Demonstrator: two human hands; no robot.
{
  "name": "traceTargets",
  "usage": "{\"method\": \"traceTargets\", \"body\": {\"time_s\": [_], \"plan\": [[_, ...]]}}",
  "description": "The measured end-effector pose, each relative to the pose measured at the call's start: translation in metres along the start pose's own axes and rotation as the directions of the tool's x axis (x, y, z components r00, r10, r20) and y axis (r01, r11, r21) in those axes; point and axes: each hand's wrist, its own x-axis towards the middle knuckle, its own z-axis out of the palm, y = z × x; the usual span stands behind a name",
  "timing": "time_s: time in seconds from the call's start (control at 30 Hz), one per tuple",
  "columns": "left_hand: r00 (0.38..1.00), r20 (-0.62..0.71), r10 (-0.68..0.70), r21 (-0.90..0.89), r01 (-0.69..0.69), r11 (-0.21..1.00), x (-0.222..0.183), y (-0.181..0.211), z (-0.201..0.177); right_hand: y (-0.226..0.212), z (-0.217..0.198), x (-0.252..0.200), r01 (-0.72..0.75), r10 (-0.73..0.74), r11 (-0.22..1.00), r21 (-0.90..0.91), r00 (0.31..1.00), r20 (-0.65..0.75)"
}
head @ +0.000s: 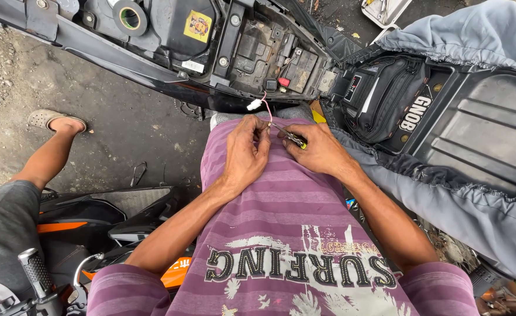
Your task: Connecting and insulating electrical wires on a motorcycle using pliers and electrical tape.
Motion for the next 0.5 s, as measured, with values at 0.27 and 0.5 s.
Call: {"method": "traceTargets", "body": {"time_s": [0.27, 0.5], "plan": [[0.999, -0.003, -0.036, -0.040, 0.036, 0.999, 0.000, -0.006, 0.002, 0.006, 0.006, 0.004, -0.012, 0.012, 1.000, 0.004, 1.000, -0.015], [0.984, 0.074, -0.164, -0.172, 0.175, 0.969, 0.003, -0.001, -0.001, 0.019, 0.013, 0.009, -0.001, 0.002, 1.000, 0.002, 0.999, -0.036]]}}
